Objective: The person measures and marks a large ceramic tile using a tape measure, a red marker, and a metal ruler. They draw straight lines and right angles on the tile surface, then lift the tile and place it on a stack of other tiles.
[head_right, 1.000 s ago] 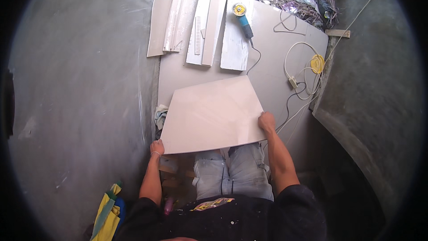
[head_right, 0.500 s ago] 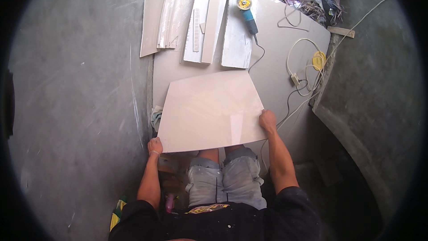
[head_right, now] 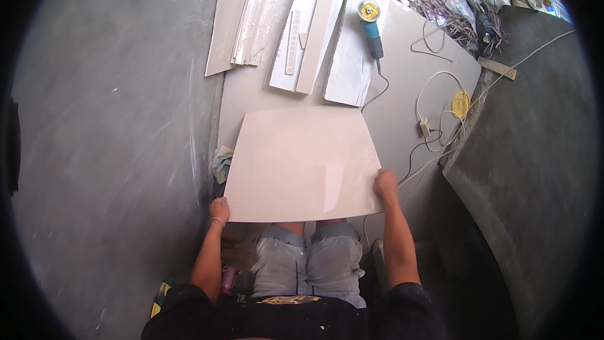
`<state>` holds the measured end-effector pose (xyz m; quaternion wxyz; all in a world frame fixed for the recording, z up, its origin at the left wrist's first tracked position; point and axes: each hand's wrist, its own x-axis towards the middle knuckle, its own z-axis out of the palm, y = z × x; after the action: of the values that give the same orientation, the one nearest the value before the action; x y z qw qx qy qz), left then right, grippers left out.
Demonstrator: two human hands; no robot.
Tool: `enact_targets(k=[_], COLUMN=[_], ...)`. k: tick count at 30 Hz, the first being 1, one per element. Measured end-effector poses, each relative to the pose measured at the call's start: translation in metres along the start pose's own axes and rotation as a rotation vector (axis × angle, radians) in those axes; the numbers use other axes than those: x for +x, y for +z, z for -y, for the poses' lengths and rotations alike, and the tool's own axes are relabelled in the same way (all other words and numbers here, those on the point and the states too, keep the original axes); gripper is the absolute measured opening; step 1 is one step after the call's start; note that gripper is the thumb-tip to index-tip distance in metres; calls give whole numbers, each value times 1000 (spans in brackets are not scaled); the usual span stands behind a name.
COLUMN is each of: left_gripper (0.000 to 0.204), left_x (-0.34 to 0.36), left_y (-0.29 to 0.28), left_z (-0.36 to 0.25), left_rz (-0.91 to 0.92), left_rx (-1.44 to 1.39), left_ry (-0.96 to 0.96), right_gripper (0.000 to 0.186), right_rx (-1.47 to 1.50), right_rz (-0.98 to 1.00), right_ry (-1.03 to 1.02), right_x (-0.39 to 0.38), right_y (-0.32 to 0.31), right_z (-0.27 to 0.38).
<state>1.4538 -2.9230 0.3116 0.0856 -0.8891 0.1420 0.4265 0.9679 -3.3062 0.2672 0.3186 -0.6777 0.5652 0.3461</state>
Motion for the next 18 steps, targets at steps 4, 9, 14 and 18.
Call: enact_targets(k=[4, 9, 14, 18], left_gripper=[49, 46, 85, 139], left_x=[7, 68, 225, 310], left_y=[-16, -57, -3, 51], left_z=[6, -66, -307, -503], left_rz=[133, -34, -206, -107], left_rx=[-45, 209, 81, 82], left_ry=[22, -136, 326, 311], right_gripper=[41, 47, 48, 49], right_rx=[42, 98, 166, 174], right_rz=[17, 38, 47, 120], right_ry=[96, 125, 215, 296], right_x=[6, 9, 9, 8], right_y=[5, 2, -18, -41], right_z=[-2, -1, 21, 38])
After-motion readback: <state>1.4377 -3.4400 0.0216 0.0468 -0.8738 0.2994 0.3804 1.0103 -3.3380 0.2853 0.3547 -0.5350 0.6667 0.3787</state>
